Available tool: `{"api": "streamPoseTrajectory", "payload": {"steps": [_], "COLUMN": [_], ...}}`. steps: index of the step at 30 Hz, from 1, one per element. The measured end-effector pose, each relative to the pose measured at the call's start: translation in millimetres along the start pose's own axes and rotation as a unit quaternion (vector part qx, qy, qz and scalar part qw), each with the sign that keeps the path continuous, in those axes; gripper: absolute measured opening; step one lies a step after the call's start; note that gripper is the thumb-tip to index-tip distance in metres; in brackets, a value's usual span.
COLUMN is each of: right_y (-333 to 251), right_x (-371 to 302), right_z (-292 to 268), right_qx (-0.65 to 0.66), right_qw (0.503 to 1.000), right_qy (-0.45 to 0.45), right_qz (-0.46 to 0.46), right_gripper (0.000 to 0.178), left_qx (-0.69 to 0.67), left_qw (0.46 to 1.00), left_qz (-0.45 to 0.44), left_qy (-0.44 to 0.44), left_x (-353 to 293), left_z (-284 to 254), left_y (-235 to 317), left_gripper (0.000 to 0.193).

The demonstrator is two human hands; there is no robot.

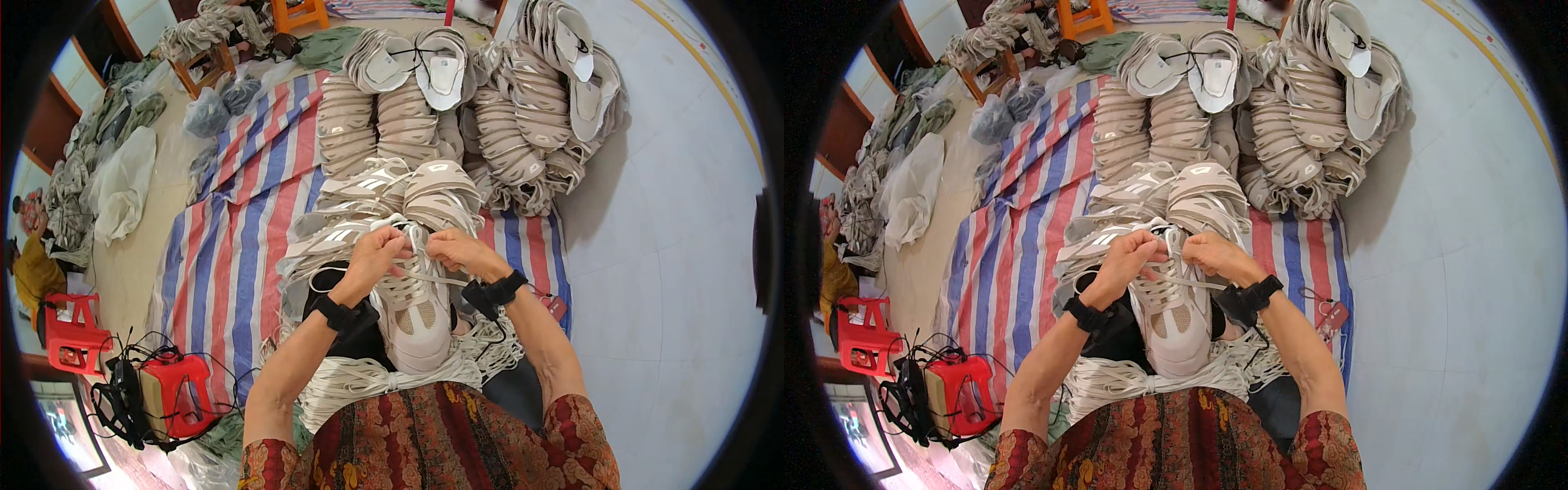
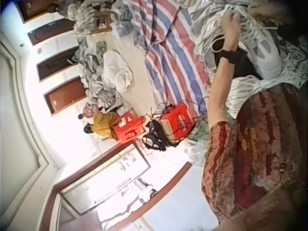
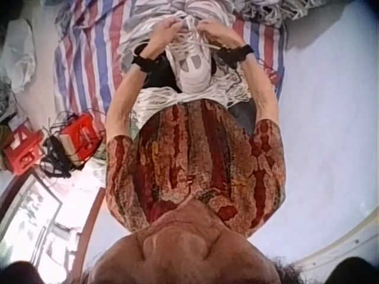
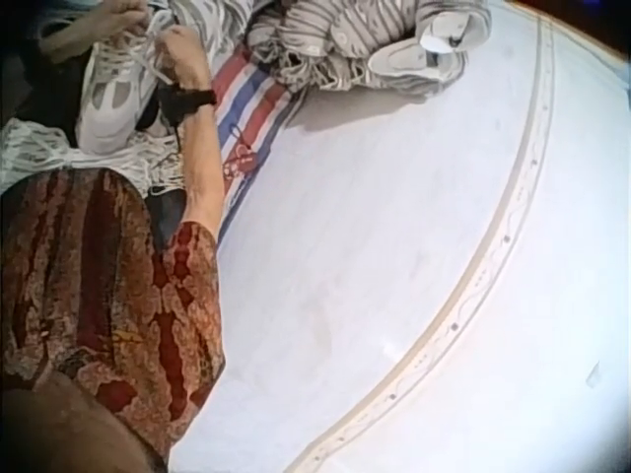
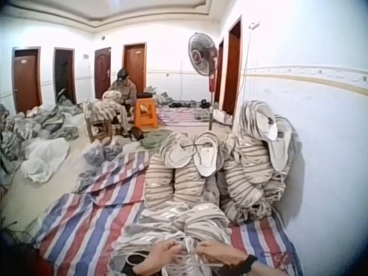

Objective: The recorder is lacing a white and tan athletic shoe while sitting among stacks of similar shoe uppers.

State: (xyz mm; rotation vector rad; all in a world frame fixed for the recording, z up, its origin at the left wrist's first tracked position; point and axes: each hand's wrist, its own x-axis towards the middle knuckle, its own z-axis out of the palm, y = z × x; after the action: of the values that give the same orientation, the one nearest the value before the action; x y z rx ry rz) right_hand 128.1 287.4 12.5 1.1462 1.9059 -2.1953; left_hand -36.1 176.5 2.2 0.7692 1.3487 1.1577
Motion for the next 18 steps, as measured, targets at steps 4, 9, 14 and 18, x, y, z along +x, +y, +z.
{"api": "streamPoseTrajectory", "payload": {"steps": [4,9,14,18], "right_y": [2.9,4.7,4.7,-2.6], "right_x": [3.5,6.5,14.4,1.9], "right_z": [-2.2,4.4,15.4,7.5], "right_qx": [-0.004,-0.202,-0.417,-0.204], "right_qw": [1.0,0.966,0.859,0.973], "right_qy": [-0.021,0.072,0.137,0.042], "right_qz": [-0.009,-0.142,-0.264,-0.1], "right_gripper": [0.019,0.023,0.018,0.016], "left_qx": [-0.028,-0.046,-0.042,0.014], "left_qw": [1.0,0.999,0.999,0.987], "left_qz": [0.003,-0.004,0.007,0.099], "left_qy": [-0.001,0.001,-0.001,0.125], "left_x": [0.1,-0.6,-3.2,-13.6], "left_z": [0.6,0.5,4.0,-9.5], "left_y": [-3.0,-3.0,-3.0,-12.4], "left_gripper": [0.016,0.016,0.016,0.016]}}
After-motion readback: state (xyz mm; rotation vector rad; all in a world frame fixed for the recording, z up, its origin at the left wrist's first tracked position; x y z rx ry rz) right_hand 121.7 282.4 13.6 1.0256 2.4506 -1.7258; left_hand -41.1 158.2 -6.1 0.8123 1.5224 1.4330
